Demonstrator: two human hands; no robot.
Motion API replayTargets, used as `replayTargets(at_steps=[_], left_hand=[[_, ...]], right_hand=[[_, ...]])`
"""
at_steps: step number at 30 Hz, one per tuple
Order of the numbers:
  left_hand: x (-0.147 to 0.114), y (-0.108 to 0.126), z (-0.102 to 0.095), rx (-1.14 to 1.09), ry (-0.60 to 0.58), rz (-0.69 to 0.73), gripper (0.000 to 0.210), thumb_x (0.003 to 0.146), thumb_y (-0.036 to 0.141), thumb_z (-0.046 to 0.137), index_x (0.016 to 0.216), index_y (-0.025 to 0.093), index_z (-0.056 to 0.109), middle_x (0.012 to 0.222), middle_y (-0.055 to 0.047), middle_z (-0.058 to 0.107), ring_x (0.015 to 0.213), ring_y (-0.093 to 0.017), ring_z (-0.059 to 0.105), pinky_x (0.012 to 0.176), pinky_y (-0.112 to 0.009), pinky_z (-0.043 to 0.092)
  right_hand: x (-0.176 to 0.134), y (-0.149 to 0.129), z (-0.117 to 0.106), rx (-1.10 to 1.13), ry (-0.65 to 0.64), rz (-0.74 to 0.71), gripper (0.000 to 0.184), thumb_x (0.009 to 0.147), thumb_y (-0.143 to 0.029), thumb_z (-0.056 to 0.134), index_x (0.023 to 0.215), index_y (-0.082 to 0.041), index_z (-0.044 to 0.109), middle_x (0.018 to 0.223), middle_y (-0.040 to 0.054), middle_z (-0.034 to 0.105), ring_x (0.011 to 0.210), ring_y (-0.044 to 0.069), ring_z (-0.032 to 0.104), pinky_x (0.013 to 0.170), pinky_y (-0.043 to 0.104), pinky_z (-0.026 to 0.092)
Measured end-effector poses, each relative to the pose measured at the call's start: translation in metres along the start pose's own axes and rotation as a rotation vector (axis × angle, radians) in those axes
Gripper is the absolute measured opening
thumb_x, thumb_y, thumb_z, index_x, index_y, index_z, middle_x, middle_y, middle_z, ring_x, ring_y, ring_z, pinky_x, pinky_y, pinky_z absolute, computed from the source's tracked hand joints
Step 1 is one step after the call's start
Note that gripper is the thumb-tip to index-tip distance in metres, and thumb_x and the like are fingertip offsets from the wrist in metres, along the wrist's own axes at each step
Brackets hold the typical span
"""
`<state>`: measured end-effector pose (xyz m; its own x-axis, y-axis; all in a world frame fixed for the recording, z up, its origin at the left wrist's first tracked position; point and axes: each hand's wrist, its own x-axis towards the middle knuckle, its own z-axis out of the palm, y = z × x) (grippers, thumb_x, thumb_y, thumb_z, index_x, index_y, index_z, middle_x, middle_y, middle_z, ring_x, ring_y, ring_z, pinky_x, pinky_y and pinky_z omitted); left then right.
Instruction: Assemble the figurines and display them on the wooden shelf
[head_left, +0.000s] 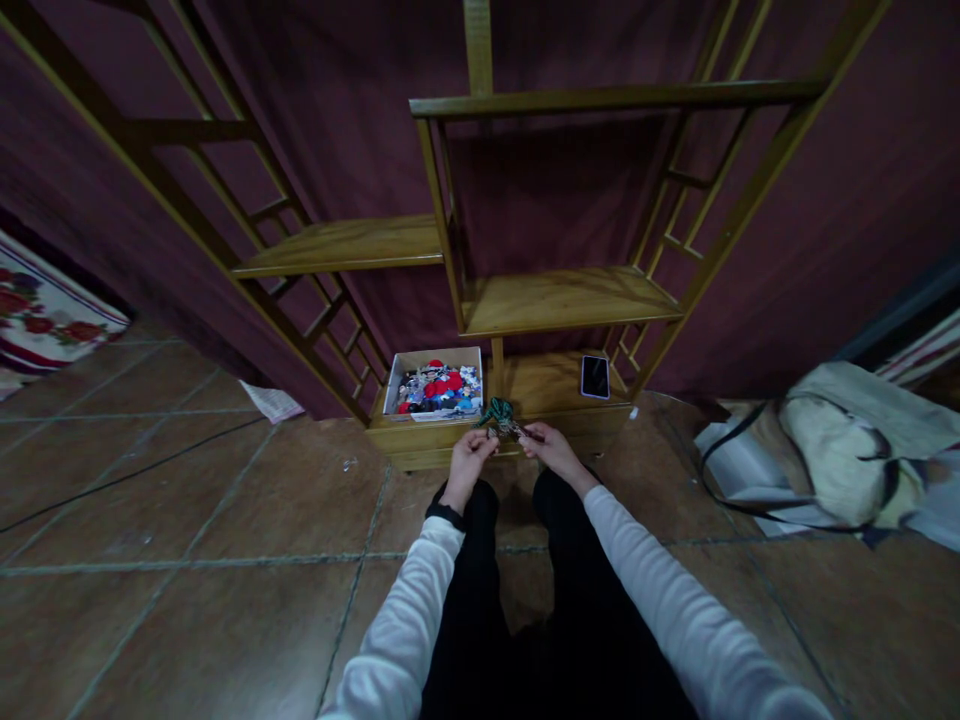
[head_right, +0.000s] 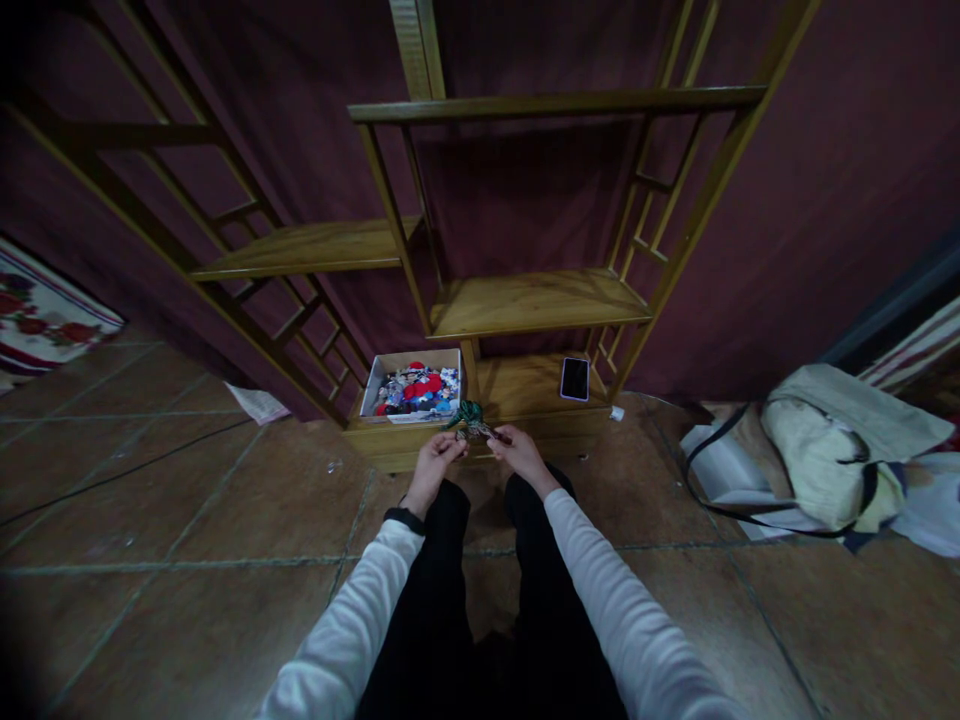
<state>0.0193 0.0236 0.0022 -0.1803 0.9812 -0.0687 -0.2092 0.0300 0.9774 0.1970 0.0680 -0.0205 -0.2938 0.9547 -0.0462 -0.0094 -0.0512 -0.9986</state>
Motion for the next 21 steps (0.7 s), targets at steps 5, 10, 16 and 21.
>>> replayTargets(at_steps=[5, 10, 16, 21], left_hand=[[0.000, -0.001, -0.002, 0.021, -0.011, 0.017, 0.037, 0.056, 0.030, 0.076, 0.084, 0.014, 0.059, 0.067, -0.002, 0.065, 0.060, -0.011, 0.058, 0.059, -0.023, 0.043], [0.000, 0.000, -0.003, -0.005, -0.034, 0.006, 0.039, 0.055, 0.030, 0.077, 0.084, 0.015, 0.058, 0.076, -0.003, 0.067, 0.066, -0.012, 0.059, 0.062, -0.023, 0.044], [-0.002, 0.004, -0.001, -0.024, -0.061, -0.013, 0.039, 0.055, 0.034, 0.077, 0.079, 0.015, 0.053, 0.074, -0.003, 0.067, 0.069, -0.014, 0.060, 0.066, -0.025, 0.044], [-0.004, 0.007, 0.001, -0.002, -0.078, 0.001, 0.033, 0.057, 0.034, 0.076, 0.073, 0.015, 0.056, 0.067, -0.002, 0.066, 0.064, -0.013, 0.059, 0.064, -0.025, 0.044]], right_hand=[[-0.001, -0.003, 0.002, 0.079, 0.002, 0.013, 0.036, 0.060, -0.036, 0.069, 0.089, -0.018, 0.059, 0.082, 0.0013, 0.063, 0.063, 0.011, 0.057, 0.058, 0.025, 0.049], [-0.002, -0.009, 0.001, 0.118, -0.001, 0.019, 0.039, 0.057, -0.034, 0.071, 0.091, -0.018, 0.060, 0.088, 0.0030, 0.064, 0.070, 0.013, 0.058, 0.061, 0.027, 0.051], [-0.003, -0.016, 0.002, 0.160, 0.006, 0.021, 0.038, 0.056, -0.033, 0.072, 0.087, -0.018, 0.059, 0.085, 0.0015, 0.063, 0.076, 0.015, 0.059, 0.066, 0.029, 0.051], [-0.003, -0.015, 0.002, 0.199, 0.028, 0.046, 0.039, 0.054, -0.030, 0.074, 0.087, -0.018, 0.058, 0.090, 0.0023, 0.063, 0.077, 0.015, 0.059, 0.068, 0.030, 0.052]])
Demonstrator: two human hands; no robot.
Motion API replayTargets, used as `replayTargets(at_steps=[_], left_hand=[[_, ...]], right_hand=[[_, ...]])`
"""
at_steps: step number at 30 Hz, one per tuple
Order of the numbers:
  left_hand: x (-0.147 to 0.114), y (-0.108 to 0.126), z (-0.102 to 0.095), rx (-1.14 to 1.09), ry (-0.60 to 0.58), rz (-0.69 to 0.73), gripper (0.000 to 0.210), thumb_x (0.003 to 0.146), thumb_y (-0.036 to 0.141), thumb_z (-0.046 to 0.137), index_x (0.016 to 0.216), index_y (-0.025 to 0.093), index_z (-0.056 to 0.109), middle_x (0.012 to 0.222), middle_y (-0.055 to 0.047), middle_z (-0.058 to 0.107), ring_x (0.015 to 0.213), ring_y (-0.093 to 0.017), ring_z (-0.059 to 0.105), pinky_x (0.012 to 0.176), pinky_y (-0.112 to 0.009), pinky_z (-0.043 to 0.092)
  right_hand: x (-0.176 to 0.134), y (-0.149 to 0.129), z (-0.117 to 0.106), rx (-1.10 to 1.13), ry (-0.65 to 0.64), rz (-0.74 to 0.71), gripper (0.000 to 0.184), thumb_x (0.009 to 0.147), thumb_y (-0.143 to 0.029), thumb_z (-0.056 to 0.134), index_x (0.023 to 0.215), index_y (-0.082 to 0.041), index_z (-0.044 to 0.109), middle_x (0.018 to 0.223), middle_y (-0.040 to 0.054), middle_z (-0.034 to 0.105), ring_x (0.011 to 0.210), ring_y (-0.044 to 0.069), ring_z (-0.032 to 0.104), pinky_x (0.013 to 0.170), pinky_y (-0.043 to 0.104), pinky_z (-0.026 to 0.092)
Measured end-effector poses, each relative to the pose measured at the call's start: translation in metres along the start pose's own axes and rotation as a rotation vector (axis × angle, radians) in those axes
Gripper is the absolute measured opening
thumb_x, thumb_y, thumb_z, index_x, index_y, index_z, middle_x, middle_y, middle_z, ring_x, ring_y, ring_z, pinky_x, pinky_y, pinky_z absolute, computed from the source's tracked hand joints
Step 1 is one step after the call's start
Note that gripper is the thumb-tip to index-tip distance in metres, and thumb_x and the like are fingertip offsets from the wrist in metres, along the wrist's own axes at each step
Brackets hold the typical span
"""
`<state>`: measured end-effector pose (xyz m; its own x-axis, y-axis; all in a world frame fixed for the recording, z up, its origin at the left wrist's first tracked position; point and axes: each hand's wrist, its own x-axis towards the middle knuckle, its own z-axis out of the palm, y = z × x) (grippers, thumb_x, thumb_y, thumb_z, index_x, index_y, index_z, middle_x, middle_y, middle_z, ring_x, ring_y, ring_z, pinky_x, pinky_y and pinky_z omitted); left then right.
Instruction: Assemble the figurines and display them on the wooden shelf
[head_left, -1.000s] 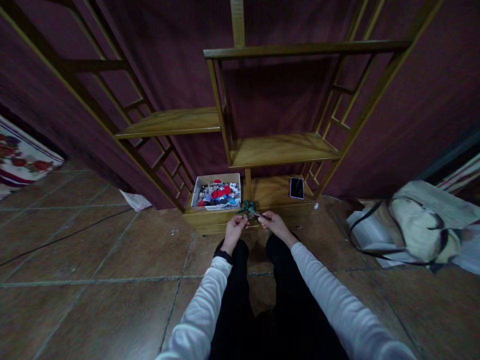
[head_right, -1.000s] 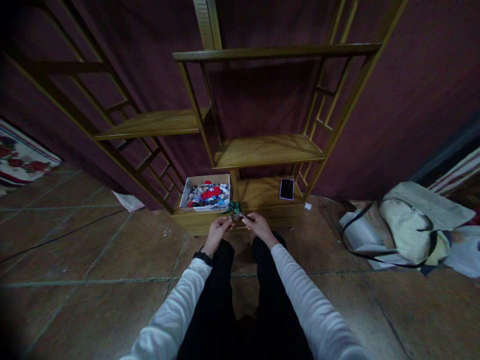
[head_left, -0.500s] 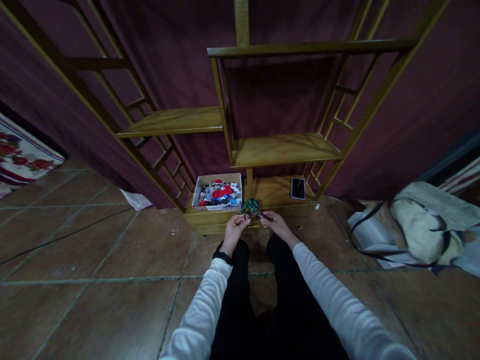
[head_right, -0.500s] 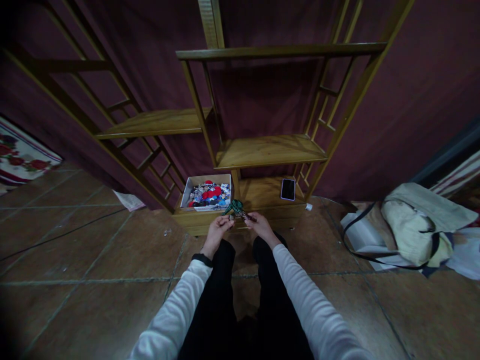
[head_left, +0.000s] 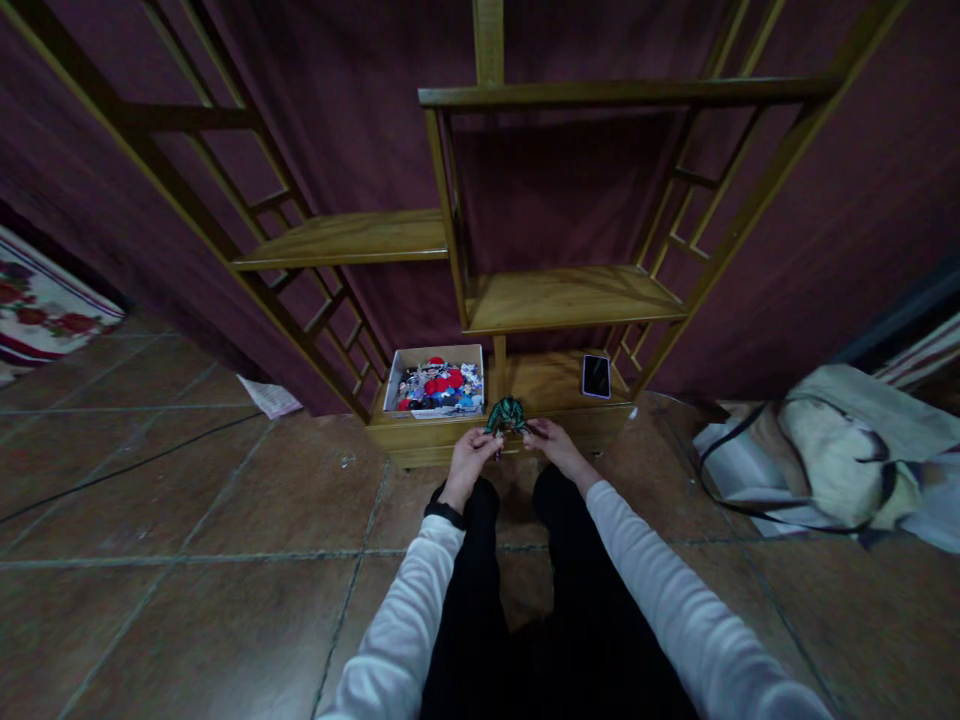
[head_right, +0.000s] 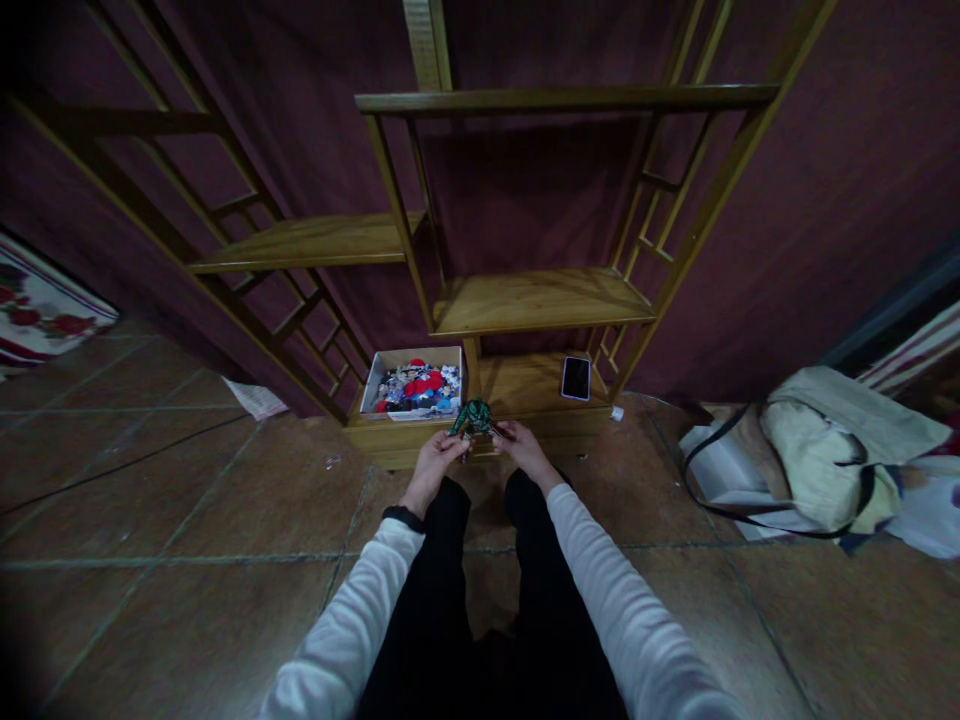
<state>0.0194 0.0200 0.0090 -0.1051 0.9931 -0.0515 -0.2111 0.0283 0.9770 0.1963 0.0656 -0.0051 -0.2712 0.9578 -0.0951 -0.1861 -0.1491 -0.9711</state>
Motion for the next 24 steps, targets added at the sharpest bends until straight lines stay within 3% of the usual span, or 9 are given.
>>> replayTargets(at_steps=[8, 18, 24], left_hand=[[-0.0007, 0.0006, -0.0017, 0.070, -0.072, -0.058, 0.028, 0.058, 0.036, 0.075, 0.073, 0.013, 0.066, 0.073, -0.006, 0.068, 0.065, -0.014, 0.060, 0.062, -0.025, 0.044], [-0.0028, 0.0037, 0.0011, 0.072, -0.150, -0.067, 0.029, 0.056, 0.038, 0.075, 0.068, 0.015, 0.063, 0.064, -0.003, 0.064, 0.059, -0.014, 0.057, 0.060, -0.025, 0.046], [-0.0028, 0.0005, 0.0026, 0.086, -0.095, -0.060, 0.033, 0.051, 0.036, 0.078, 0.070, 0.014, 0.061, 0.068, -0.002, 0.064, 0.063, -0.014, 0.057, 0.062, -0.025, 0.046]], right_hand=[[0.0019, 0.0027, -0.0001, 0.029, 0.040, -0.001, 0.039, 0.054, -0.029, 0.074, 0.087, -0.018, 0.056, 0.090, 0.0024, 0.063, 0.080, 0.016, 0.059, 0.069, 0.032, 0.053], [0.0049, 0.0044, -0.0022, -0.035, 0.010, 0.002, 0.038, 0.054, -0.028, 0.072, 0.088, -0.019, 0.057, 0.091, 0.0021, 0.064, 0.083, 0.017, 0.059, 0.071, 0.031, 0.052], [0.0063, 0.0035, 0.0000, -0.023, 0.027, 0.022, 0.039, 0.051, -0.032, 0.074, 0.082, -0.018, 0.056, 0.093, 0.0032, 0.064, 0.081, 0.016, 0.059, 0.070, 0.030, 0.051]])
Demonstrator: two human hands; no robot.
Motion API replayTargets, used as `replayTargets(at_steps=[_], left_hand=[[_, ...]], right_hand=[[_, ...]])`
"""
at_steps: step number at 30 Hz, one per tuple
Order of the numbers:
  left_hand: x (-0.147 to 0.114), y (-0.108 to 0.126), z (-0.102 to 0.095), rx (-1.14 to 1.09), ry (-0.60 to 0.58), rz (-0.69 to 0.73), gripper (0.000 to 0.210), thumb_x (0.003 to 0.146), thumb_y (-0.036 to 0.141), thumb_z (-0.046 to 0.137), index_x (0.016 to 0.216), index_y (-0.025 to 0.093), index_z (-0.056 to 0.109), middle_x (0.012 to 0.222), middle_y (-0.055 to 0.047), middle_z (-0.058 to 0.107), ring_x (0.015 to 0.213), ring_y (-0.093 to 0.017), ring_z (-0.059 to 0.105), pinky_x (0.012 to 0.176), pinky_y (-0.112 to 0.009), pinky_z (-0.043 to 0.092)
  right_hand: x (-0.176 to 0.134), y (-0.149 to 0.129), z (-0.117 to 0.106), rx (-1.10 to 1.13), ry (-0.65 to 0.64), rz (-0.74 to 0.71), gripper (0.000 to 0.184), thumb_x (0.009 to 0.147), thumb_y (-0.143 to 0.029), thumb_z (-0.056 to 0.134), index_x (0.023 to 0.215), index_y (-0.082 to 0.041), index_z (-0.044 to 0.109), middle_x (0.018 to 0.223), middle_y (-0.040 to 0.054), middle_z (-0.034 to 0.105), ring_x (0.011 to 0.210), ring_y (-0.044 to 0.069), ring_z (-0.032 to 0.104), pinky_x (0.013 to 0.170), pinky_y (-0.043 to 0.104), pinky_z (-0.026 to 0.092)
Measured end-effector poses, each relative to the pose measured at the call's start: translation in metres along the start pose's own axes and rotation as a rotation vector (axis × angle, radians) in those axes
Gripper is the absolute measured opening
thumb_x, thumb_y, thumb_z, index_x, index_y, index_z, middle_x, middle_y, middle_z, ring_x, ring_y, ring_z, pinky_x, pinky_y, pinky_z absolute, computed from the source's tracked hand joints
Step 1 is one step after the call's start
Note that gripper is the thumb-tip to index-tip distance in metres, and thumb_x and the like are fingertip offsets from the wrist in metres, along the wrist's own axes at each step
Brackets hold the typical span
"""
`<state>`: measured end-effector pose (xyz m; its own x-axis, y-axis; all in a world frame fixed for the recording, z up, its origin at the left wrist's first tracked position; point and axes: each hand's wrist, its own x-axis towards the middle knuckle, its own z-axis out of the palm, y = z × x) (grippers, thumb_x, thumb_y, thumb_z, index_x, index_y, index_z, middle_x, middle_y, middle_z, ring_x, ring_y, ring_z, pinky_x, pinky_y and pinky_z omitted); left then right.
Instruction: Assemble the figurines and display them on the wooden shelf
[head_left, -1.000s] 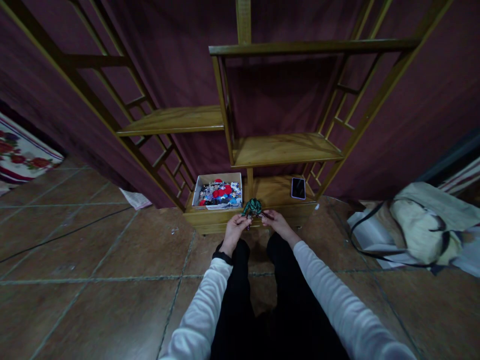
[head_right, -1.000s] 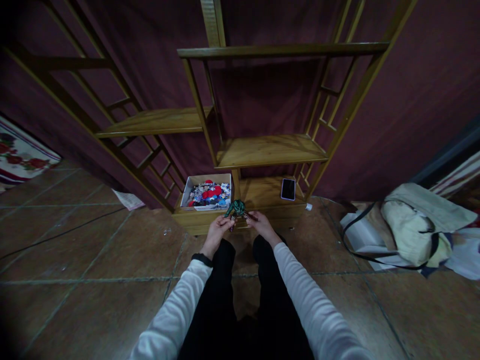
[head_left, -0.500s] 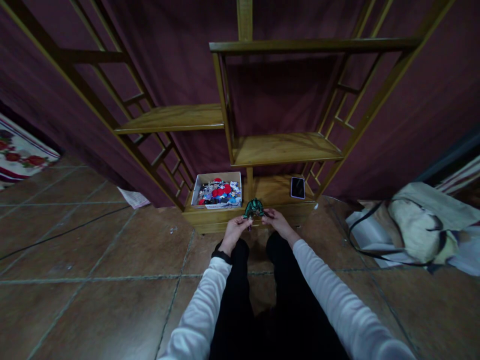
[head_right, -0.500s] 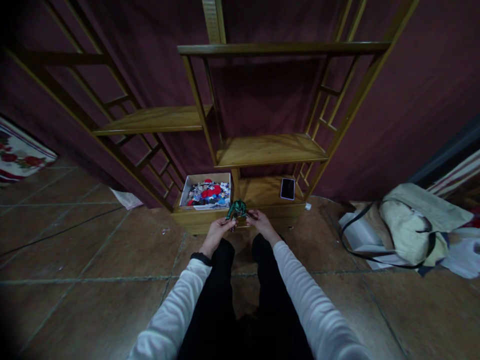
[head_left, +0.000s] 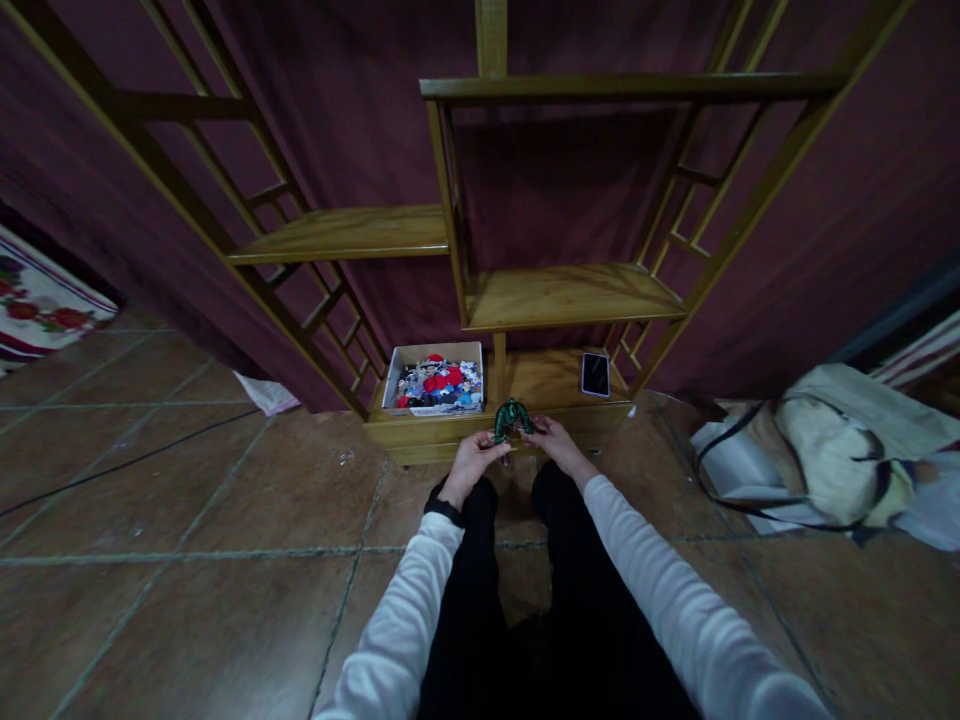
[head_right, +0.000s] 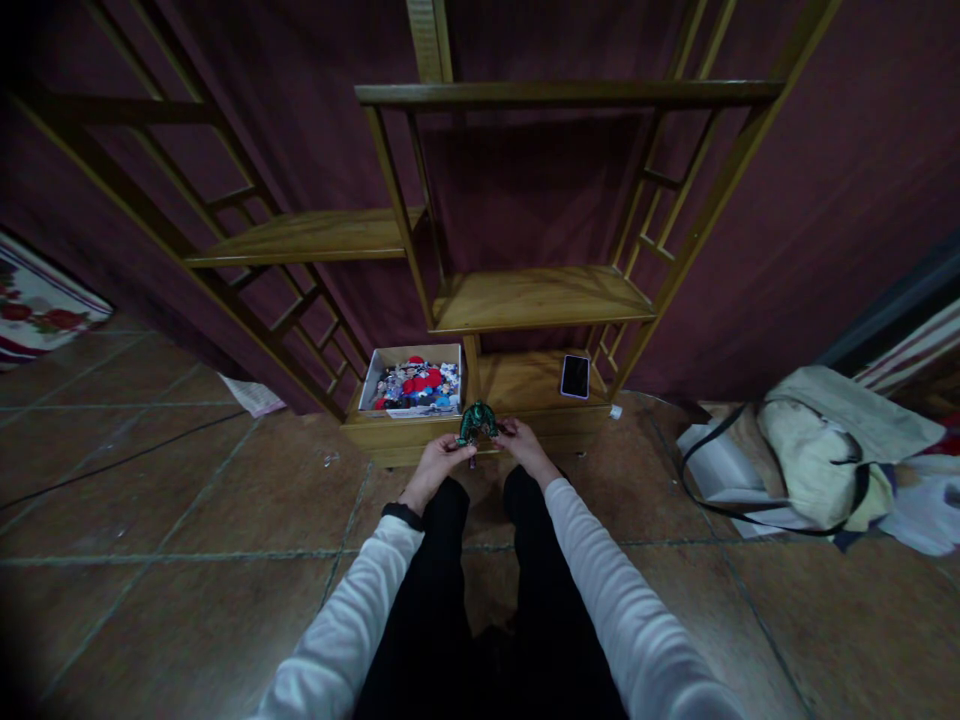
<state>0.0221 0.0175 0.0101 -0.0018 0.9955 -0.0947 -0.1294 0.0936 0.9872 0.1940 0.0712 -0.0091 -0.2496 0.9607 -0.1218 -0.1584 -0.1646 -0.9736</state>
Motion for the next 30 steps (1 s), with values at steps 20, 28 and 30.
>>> replayTargets(at_steps=[20, 28, 30], left_hand=[[-0.008, 0.011, 0.005, 0.051, 0.027, 0.035, 0.032, 0.049, 0.035, 0.079, 0.067, 0.015, 0.061, 0.066, -0.002, 0.064, 0.061, -0.013, 0.057, 0.063, -0.025, 0.045], [-0.004, 0.005, 0.001, 0.037, 0.010, 0.044, 0.028, 0.055, 0.035, 0.076, 0.071, 0.015, 0.066, 0.068, -0.003, 0.066, 0.060, -0.014, 0.058, 0.063, -0.027, 0.046], [-0.003, 0.005, 0.000, 0.035, 0.025, 0.039, 0.028, 0.054, 0.035, 0.076, 0.071, 0.015, 0.066, 0.067, -0.003, 0.066, 0.059, -0.014, 0.058, 0.062, -0.027, 0.046]], right_hand=[[0.002, 0.001, -0.004, -0.005, -0.004, -0.029, 0.036, 0.057, -0.037, 0.070, 0.087, -0.020, 0.057, 0.088, 0.0026, 0.064, 0.075, 0.016, 0.060, 0.069, 0.031, 0.051], [0.000, 0.000, -0.006, 0.038, -0.032, -0.026, 0.038, 0.055, -0.034, 0.071, 0.088, -0.019, 0.058, 0.094, 0.0031, 0.064, 0.078, 0.016, 0.059, 0.069, 0.030, 0.050], [0.000, -0.001, -0.005, 0.044, -0.026, -0.027, 0.038, 0.054, -0.034, 0.072, 0.087, -0.019, 0.058, 0.093, 0.0036, 0.064, 0.080, 0.016, 0.059, 0.069, 0.029, 0.050]])
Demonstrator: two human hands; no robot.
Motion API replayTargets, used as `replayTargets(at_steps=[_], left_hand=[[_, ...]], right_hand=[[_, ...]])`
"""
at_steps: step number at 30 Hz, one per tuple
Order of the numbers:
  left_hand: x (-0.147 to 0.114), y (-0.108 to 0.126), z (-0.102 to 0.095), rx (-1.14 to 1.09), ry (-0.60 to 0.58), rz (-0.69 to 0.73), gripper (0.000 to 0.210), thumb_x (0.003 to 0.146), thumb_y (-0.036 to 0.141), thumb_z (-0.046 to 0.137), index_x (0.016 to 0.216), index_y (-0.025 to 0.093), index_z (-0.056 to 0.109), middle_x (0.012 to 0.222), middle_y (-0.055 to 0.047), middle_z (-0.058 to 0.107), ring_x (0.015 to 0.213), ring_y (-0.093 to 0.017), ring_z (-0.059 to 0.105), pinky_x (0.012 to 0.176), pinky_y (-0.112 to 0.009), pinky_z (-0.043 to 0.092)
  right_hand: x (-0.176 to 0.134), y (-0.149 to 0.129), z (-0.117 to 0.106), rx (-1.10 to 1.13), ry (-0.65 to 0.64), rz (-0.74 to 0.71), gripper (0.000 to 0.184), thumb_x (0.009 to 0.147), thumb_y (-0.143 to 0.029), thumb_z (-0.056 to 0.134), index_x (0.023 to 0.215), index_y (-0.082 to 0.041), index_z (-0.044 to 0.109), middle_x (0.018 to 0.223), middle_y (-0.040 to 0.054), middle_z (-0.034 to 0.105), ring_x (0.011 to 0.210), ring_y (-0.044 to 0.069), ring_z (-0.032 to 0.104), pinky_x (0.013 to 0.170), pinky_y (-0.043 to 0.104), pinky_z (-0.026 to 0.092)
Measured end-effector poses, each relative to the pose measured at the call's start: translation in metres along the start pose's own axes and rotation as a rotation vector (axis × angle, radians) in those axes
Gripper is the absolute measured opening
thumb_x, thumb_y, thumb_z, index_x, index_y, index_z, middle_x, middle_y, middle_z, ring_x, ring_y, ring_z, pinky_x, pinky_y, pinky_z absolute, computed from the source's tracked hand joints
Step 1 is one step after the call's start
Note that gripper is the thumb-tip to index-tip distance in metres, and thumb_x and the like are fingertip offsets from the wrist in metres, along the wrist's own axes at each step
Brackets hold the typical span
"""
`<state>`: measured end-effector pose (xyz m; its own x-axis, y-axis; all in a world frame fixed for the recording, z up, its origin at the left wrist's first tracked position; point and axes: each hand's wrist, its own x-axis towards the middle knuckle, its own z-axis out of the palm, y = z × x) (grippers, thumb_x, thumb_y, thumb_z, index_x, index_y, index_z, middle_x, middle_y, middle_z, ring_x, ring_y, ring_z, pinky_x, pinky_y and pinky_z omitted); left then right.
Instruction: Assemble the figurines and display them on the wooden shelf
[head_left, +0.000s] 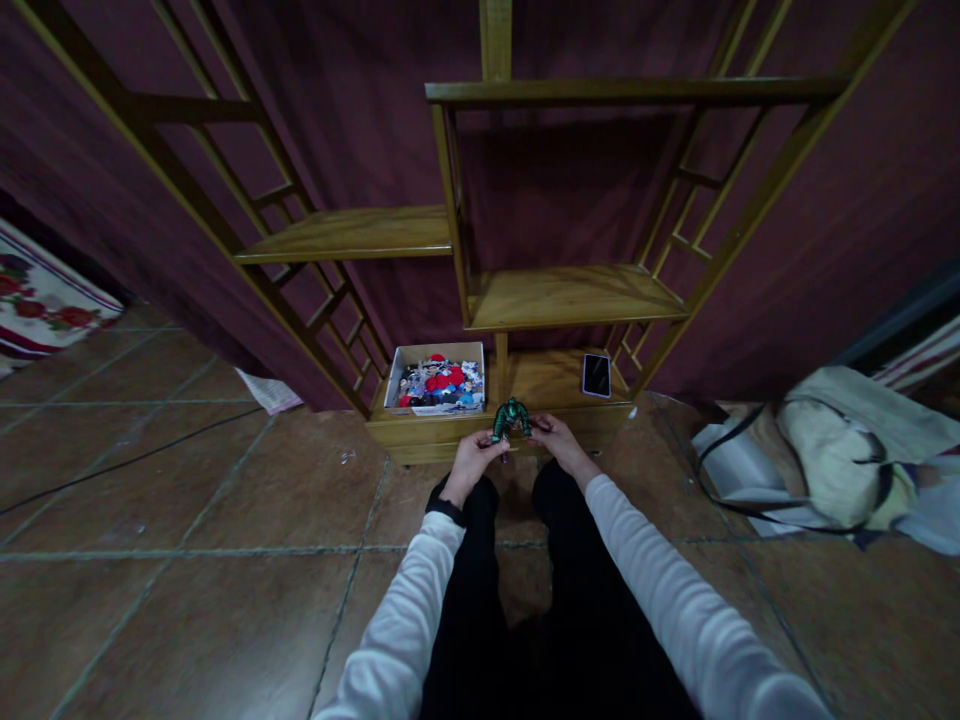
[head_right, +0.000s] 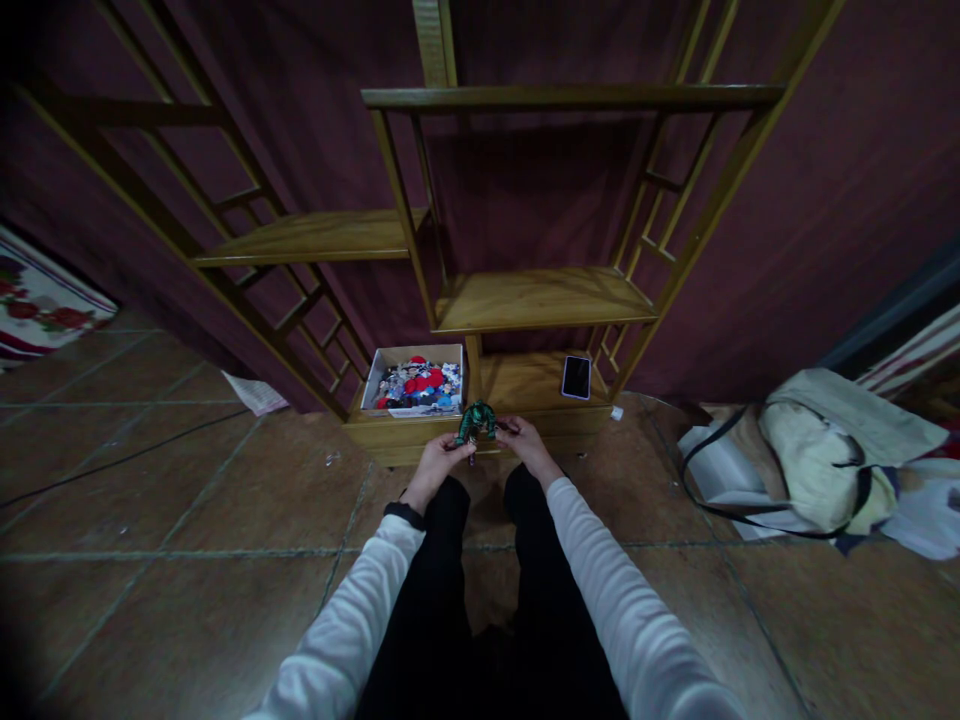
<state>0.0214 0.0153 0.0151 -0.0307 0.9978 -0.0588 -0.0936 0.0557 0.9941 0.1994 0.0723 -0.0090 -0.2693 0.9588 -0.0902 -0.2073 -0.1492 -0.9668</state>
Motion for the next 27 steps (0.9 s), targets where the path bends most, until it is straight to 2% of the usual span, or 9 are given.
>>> replayTargets(at_steps=[7, 12, 22, 27], left_hand=[[0.0027, -0.0052, -0.0034, 0.036, 0.052, 0.013, 0.031, 0.058, 0.039, 0.074, 0.073, 0.013, 0.066, 0.065, -0.003, 0.065, 0.058, -0.013, 0.056, 0.060, -0.024, 0.044], [0.0032, -0.0076, -0.0042, 0.074, 0.092, 0.020, 0.029, 0.059, 0.040, 0.072, 0.067, 0.013, 0.064, 0.061, -0.002, 0.064, 0.057, -0.012, 0.056, 0.059, -0.023, 0.042], [0.0013, 0.0015, -0.0018, 0.056, 0.125, 0.063, 0.027, 0.057, 0.037, 0.074, 0.067, 0.013, 0.065, 0.060, -0.001, 0.062, 0.057, -0.011, 0.053, 0.059, -0.023, 0.041], [0.0029, -0.0015, -0.0026, 0.062, 0.164, 0.069, 0.027, 0.058, 0.037, 0.073, 0.067, 0.012, 0.067, 0.062, -0.002, 0.063, 0.059, -0.012, 0.053, 0.059, -0.024, 0.041]], right_hand=[[-0.0003, -0.0014, 0.0013, -0.029, 0.015, 0.004, 0.039, 0.054, -0.034, 0.074, 0.086, -0.019, 0.059, 0.091, 0.0029, 0.065, 0.081, 0.016, 0.059, 0.067, 0.028, 0.049], [0.0004, 0.0001, 0.0006, -0.008, 0.014, -0.005, 0.037, 0.053, -0.032, 0.075, 0.085, -0.020, 0.059, 0.089, 0.0013, 0.064, 0.079, 0.015, 0.058, 0.066, 0.027, 0.048], [0.0007, 0.0010, -0.0003, -0.001, 0.013, -0.019, 0.039, 0.055, -0.032, 0.075, 0.089, -0.019, 0.060, 0.094, 0.0030, 0.064, 0.083, 0.016, 0.059, 0.067, 0.027, 0.049], [-0.0013, -0.0006, 0.0026, -0.008, 0.009, -0.042, 0.036, 0.055, -0.032, 0.075, 0.085, -0.019, 0.061, 0.092, 0.0024, 0.064, 0.081, 0.016, 0.058, 0.067, 0.028, 0.049]])
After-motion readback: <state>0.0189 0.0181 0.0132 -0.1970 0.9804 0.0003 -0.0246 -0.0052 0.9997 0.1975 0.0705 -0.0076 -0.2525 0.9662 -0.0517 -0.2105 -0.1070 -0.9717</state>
